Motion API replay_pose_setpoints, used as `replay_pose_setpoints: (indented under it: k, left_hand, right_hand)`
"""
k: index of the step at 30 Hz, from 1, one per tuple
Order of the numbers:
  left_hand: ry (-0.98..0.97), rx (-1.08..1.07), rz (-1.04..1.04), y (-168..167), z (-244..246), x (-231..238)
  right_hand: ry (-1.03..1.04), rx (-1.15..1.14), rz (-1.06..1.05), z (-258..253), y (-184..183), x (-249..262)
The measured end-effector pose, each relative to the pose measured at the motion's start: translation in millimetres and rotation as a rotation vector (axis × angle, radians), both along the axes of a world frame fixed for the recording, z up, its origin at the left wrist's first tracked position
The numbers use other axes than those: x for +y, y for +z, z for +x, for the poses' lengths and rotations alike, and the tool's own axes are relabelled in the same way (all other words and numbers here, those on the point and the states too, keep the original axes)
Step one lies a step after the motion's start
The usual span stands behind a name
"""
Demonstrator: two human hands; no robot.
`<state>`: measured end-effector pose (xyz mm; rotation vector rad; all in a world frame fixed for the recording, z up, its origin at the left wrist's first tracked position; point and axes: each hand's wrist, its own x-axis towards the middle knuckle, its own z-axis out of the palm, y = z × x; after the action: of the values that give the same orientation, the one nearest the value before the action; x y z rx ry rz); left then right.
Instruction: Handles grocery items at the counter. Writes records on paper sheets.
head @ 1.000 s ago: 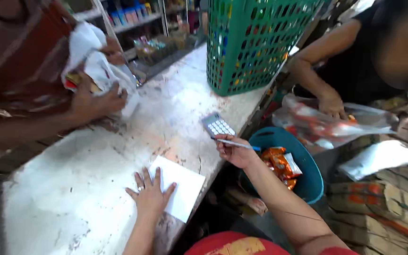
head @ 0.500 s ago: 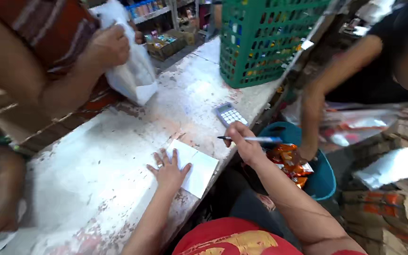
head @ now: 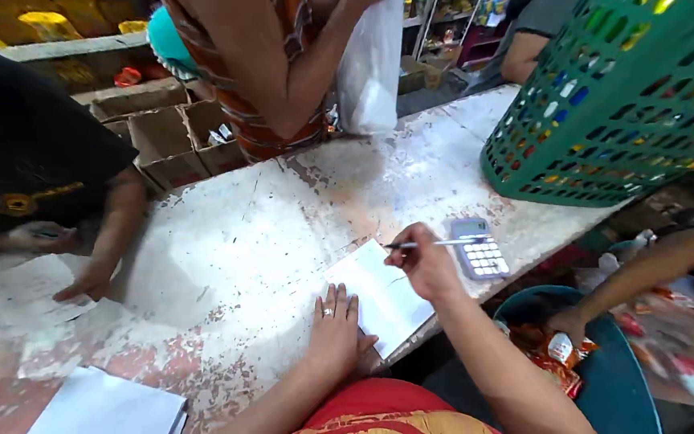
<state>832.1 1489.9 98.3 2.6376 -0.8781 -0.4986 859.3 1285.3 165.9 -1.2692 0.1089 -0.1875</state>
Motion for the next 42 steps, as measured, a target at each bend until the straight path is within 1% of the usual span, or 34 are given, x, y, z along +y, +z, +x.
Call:
replay_pose_setpoints:
  k: [2, 5, 7, 9, 12, 16, 20, 24, 29, 31, 33, 37, 42]
  left_hand:
    - [-0.019, -0.011, 0.02, -4.7, -8.0, 3.9]
    - [-0.04, -0.014, 0.109, 3.6, -4.6, -1.4]
    - [-0.041, -0.086, 0.097, 4.4, -4.1, -4.4]
    - [-0.034, -0.165, 0.055, 3.2, -2.2, -6.1]
    - [-0.022, -0.271, -0.023, -2.8, 0.4, -4.7]
    - [-0.018, -0.266, -0.051, -3.5, 3.7, -3.8]
    - [-0.015, -0.328, -0.052, -6.5, 2.0, -4.7]
    - [-0.006, -0.354, -0.068, -9.8, 1.3, -4.4]
    - [0.013, -0.356, -0.084, -15.6, 1.6, -3.4]
    - [0.012, -0.351, -0.057, -15.4, 3.3, -3.0]
    - [0.007, -0.354, -0.043, -15.4, 4.6, -2.5]
    - [0.001, -0.378, -0.049, -16.3, 4.8, -1.4]
    - [-0.007, -0.364, -0.062, -16.6, 4.7, -2.9]
  right_hand:
    - [0.06, 0.161, -0.082, 15.6, -30.1, 20.6]
    - [0.155, 0.231, -0.335, 39.7, -62.1, 42.1]
    - [0.184, 0.226, -0.535, 47.1, -71.4, 47.5]
    - [0.183, 0.21, -0.645, 52.1, -72.2, 50.0]
    - [0.17, 0.168, -0.628, 54.9, -78.9, 54.3]
    - [0.16, 0.132, -0.604, 53.0, -83.5, 59.8]
    - [0.136, 0.107, -0.73, 50.3, -87.9, 61.7]
    - [0.158, 0.152, -0.822, 51.9, -80.1, 60.3]
    - [0.213, 0.219, -0.784, 58.4, -72.9, 57.0]
    - [0.155, 0.169, -0.745, 59.0, -79.0, 53.4]
    - [0.106, 0.114, -0.778, 56.2, -84.4, 54.4]
    - [0.151, 0.12, -0.832, 53.9, -79.0, 55.7]
    - [0.093, 0.094, -0.783, 54.2, -83.3, 57.0]
